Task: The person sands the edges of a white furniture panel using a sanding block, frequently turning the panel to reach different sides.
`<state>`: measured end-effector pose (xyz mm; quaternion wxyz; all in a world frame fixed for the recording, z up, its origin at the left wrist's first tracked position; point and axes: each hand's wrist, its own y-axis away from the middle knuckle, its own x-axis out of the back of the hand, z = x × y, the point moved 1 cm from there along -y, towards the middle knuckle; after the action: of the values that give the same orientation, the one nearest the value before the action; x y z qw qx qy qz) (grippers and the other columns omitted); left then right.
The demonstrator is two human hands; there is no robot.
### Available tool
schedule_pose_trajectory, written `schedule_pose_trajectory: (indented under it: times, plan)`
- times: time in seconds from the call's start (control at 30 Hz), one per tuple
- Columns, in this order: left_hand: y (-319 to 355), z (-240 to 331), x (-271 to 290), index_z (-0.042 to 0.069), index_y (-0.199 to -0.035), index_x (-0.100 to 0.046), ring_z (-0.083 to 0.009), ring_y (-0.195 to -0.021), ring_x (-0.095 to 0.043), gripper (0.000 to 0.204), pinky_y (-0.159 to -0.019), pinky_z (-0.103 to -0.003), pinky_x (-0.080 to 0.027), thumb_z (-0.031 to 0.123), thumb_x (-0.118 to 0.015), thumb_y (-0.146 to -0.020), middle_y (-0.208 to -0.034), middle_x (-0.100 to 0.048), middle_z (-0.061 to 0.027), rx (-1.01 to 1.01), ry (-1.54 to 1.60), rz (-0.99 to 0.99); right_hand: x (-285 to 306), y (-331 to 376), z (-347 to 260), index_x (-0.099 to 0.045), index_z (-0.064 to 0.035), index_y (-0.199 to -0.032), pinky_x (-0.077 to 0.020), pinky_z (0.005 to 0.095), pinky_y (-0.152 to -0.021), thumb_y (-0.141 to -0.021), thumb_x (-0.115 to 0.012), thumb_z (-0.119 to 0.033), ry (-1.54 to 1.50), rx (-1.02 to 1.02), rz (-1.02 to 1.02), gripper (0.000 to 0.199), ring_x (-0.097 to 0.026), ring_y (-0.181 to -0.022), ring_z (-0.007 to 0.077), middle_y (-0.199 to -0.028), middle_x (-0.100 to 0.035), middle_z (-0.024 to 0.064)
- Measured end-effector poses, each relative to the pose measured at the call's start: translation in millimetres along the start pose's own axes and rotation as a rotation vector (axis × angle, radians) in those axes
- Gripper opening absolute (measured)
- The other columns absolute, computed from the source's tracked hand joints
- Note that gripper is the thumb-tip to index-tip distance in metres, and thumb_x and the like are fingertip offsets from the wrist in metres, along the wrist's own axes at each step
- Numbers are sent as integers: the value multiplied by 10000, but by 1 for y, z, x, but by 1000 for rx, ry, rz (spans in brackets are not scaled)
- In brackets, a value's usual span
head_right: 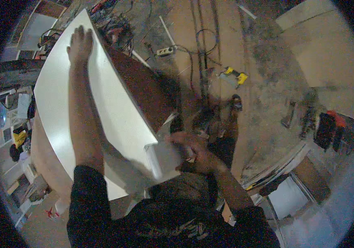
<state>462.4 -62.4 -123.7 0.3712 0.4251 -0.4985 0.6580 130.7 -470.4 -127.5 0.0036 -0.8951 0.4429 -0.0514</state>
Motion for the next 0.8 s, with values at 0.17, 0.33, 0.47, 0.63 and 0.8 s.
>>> schedule_pose_trajectory:
  times: [0.17,0.33,0.47,0.63,0.8]
  plan:
    - [-178,-184,56,150,-1462,-488,-413,-1378,-439,752,-1128,-541,-318,690,-400,-945,-1470,-500,-203,-249,-196,-3,-24,-25,0,-515,-105,-1434,-428,494,-1079,-702,-887,-196,-360,121,-202,826,-535,-1257,346,-1339,-566,151]
    - [-124,-98,-26,93,-1394,-540,-449,-1301,-495,727,-1072,-529,-373,657,-425,-950,-1390,-545,-254,-34,99,-89,12,-35,-2,-571,-103,-1393,-434,509,-1083,-698,-865,-164,-238,-10,-278,758,-542,-1238,355,-1294,-581,132]
    - [-125,-84,5,55,-1366,-544,-464,-1265,-512,714,-1040,-544,-388,630,-445,-955,-1359,-551,-282,9,85,-103,13,-39,3,-605,-94,-1357,-467,485,-1048,-685,-857,-147,-329,7,-311,720,-563,-1205,340,-1271,-577,122]
    - [-147,-96,14,8,-1331,-549,-484,-1219,-534,700,-999,-563,-408,597,-469,-961,-1320,-559,-317,22,109,-137,8,-57,4,-615,-90,-1341,-505,472,-995,-659,-844,-120,-320,38,-286,720,-591,-1150,334,-1245,-581,110]
    - [-163,-87,3,-40,-1295,-554,-503,-1174,-556,690,-959,-582,-427,565,-493,-968,-1281,-566,-352,50,167,-162,16,-69,3,-549,-115,-1419,-462,489,-1041,-645,-794,-179,-316,11,-340,814,-547,-1192,352,-1298,-572,103]
